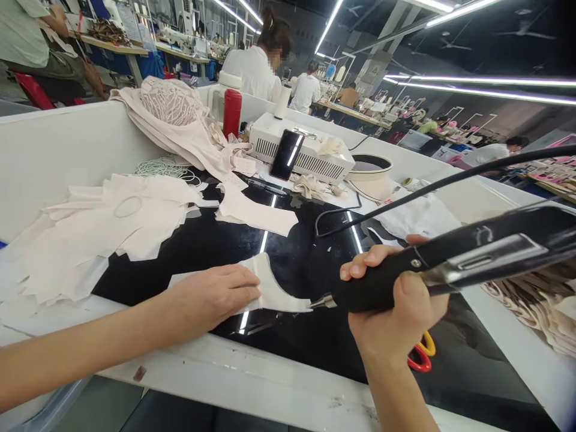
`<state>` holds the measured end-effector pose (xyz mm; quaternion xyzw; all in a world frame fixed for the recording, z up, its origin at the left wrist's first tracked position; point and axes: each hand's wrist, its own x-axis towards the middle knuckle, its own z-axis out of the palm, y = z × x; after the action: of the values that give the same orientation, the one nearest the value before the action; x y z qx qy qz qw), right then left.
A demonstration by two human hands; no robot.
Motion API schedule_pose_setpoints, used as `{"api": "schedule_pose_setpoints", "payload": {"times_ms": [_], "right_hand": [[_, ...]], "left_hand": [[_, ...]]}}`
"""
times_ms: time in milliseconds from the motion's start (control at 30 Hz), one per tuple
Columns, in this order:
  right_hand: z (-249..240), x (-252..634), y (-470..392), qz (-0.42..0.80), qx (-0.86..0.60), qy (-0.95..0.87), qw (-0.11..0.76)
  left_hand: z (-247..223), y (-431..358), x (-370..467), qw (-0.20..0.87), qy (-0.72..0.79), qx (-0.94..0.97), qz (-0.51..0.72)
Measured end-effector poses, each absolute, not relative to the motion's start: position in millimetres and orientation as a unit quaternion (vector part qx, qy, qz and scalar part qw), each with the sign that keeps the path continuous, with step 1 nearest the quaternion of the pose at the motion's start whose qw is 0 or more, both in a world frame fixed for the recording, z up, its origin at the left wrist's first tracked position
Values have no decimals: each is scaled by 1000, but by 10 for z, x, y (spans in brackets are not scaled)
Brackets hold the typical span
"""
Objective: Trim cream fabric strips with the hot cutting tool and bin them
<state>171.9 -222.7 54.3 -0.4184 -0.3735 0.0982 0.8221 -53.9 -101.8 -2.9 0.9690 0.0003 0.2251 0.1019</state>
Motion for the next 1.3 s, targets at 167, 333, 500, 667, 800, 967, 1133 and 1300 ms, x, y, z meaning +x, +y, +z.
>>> {"api": "schedule_pose_setpoints", "payload": {"times_ms": [167, 333, 500, 667, 800, 967, 1133, 1300], "right_hand": [[520, 1742, -2207, 109, -393, -373, 834], [442, 1650, -2183, 133, -377, -378, 835], [420, 1608, -2110, 134, -377, -373, 837], [408, 1596, -2111, 127, -392, -363, 836], [403, 1576, -2113, 135, -386, -358, 840], [413, 1538, -2100, 147, -359, -370, 844], [415, 1515, -2099, 153, -349, -382, 842], [391, 1513, -2097, 153, -349, -389, 839]], "left_hand": [[52, -1213, -556, 129, 47, 973, 185], [187, -1306, -531, 271, 81, 954, 102], [291, -1112, -293, 200, 50, 973, 104], [179, -886, -6, 242, -48, 963, 109], [108, -809, 54, 268, -55, 960, 52], [123, -797, 42, 273, -49, 960, 21], [131, -794, 37, 274, -39, 961, -14], [149, -809, 37, 279, -35, 960, -18]]}}
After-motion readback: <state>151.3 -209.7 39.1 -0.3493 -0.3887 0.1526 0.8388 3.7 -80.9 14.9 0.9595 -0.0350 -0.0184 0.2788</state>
